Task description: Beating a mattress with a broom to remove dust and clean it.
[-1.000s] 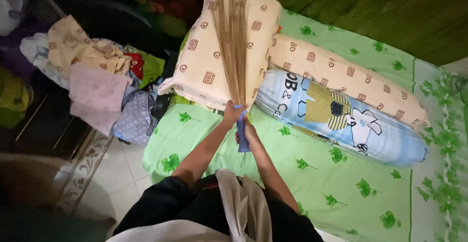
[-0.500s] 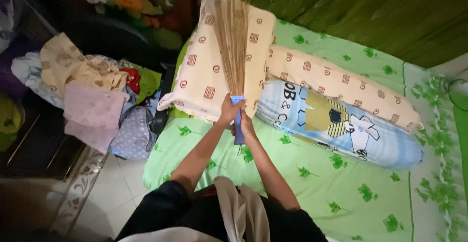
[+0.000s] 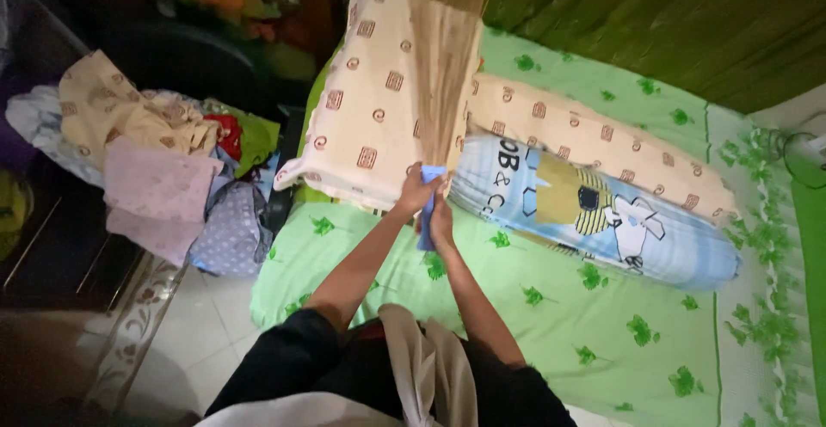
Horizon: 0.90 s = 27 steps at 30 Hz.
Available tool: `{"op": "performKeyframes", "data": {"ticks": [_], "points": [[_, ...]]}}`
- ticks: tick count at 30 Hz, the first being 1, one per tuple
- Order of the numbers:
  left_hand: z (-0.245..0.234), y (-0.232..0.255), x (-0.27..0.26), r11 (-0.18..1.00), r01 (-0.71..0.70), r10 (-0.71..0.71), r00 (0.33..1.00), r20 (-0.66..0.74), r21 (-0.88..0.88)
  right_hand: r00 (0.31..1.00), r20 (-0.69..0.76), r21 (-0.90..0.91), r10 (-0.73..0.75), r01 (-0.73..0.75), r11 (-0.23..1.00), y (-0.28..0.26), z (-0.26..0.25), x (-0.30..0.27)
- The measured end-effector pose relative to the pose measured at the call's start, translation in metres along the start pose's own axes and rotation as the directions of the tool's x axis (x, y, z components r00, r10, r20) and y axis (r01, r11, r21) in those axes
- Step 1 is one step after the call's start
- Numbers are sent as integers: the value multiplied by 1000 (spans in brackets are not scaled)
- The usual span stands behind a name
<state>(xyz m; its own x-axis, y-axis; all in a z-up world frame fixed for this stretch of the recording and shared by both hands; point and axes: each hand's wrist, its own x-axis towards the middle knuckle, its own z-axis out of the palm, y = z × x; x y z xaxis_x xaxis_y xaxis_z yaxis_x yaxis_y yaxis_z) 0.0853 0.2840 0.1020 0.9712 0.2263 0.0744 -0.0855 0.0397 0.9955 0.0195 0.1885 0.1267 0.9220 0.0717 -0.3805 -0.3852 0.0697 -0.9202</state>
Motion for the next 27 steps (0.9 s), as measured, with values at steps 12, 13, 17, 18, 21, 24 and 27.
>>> {"op": "performKeyframes", "data": {"ticks": [12, 13, 17, 18, 21, 24, 27], "points": [[28, -32, 0, 988, 36, -5, 979, 202, -149, 994, -108, 123, 0, 13, 992, 11, -21, -1], [27, -32, -4, 994, 98, -87, 980, 180, -55, 997, -75, 92, 10, -3, 996, 12, -24, -5], [24, -24, -16, 951, 294, -305, 942, 139, 94, 975, -35, 103, 219, -214, 971, 9, -32, -11], [27, -16, -22, 952, 290, -301, 943, 141, 94, 976, -35, 103, 215, -211, 972, 9, -33, -16], [31, -3, -39, 973, 185, -194, 979, 55, 141, 994, -26, 173, 110, -104, 979, 11, -32, -33], [28, -13, -56, 996, 94, -93, 984, 151, 3, 996, -81, 105, 39, -30, 994, 13, -35, -52], [31, -26, -71, 918, 271, -300, 952, 58, 289, 970, 41, 65, 241, -243, 968, 19, -45, -65]]}}
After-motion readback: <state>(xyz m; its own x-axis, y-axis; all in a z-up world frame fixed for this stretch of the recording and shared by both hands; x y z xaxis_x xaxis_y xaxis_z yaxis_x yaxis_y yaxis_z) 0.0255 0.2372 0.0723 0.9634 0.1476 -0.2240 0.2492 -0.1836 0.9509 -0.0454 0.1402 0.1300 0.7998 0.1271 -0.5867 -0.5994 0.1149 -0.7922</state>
